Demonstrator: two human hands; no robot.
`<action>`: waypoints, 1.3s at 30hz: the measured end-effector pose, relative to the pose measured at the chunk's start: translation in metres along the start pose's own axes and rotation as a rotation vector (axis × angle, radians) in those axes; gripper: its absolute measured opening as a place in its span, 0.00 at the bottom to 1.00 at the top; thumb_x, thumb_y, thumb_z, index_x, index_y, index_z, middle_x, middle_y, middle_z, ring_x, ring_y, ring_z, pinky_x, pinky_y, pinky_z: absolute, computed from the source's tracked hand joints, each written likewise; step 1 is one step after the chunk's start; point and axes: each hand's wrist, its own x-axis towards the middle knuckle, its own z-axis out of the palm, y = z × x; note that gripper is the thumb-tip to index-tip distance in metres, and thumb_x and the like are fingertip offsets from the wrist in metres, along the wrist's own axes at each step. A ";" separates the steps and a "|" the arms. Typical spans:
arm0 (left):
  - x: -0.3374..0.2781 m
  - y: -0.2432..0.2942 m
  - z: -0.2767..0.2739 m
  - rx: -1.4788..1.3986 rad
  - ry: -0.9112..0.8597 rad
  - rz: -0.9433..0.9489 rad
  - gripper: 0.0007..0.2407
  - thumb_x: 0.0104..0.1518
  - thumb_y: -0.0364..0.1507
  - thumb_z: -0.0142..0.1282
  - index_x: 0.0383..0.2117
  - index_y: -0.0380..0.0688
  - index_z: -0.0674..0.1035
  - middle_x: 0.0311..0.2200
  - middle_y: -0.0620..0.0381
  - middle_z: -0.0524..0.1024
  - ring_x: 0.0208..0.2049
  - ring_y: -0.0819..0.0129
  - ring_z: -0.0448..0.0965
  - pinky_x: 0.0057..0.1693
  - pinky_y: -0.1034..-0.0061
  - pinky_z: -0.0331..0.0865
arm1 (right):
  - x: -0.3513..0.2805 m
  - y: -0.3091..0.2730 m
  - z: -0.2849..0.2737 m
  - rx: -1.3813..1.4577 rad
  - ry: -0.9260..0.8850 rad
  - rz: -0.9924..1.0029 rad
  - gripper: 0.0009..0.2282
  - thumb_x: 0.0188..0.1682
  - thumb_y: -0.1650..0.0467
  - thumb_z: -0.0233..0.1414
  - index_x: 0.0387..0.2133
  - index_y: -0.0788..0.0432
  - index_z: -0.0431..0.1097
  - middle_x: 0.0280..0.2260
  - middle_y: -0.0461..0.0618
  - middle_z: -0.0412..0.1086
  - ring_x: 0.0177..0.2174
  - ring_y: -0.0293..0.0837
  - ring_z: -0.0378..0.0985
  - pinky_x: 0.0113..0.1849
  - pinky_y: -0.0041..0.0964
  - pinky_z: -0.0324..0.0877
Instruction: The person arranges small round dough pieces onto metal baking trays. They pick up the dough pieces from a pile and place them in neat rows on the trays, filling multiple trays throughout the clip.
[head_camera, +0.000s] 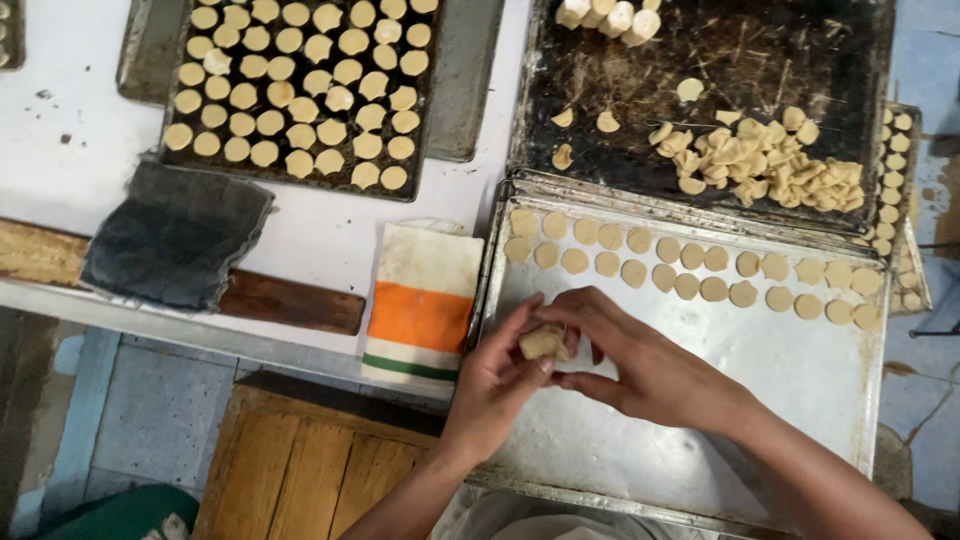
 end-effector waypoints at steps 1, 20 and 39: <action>0.001 -0.002 -0.005 -0.095 0.024 0.010 0.20 0.65 0.19 0.52 0.64 0.36 0.66 0.54 0.44 0.75 0.53 0.59 0.79 0.57 0.65 0.81 | -0.002 0.003 0.003 0.004 0.083 -0.067 0.23 0.45 0.71 0.60 0.55 0.60 0.64 0.52 0.55 0.66 0.42 0.50 0.78 0.38 0.39 0.76; -0.006 -0.004 -0.028 0.206 0.131 0.095 0.13 0.63 0.17 0.54 0.54 0.32 0.76 0.44 0.49 0.78 0.41 0.70 0.80 0.47 0.72 0.85 | 0.017 0.026 0.043 0.125 0.136 0.148 0.05 0.52 0.72 0.54 0.36 0.62 0.74 0.32 0.47 0.73 0.24 0.38 0.71 0.27 0.34 0.67; -0.001 -0.006 -0.035 0.067 0.153 0.119 0.14 0.64 0.18 0.53 0.55 0.33 0.73 0.43 0.52 0.77 0.40 0.68 0.80 0.40 0.75 0.82 | 0.031 0.034 0.043 0.093 0.227 0.090 0.07 0.50 0.69 0.56 0.38 0.61 0.74 0.22 0.51 0.73 0.21 0.44 0.73 0.24 0.38 0.68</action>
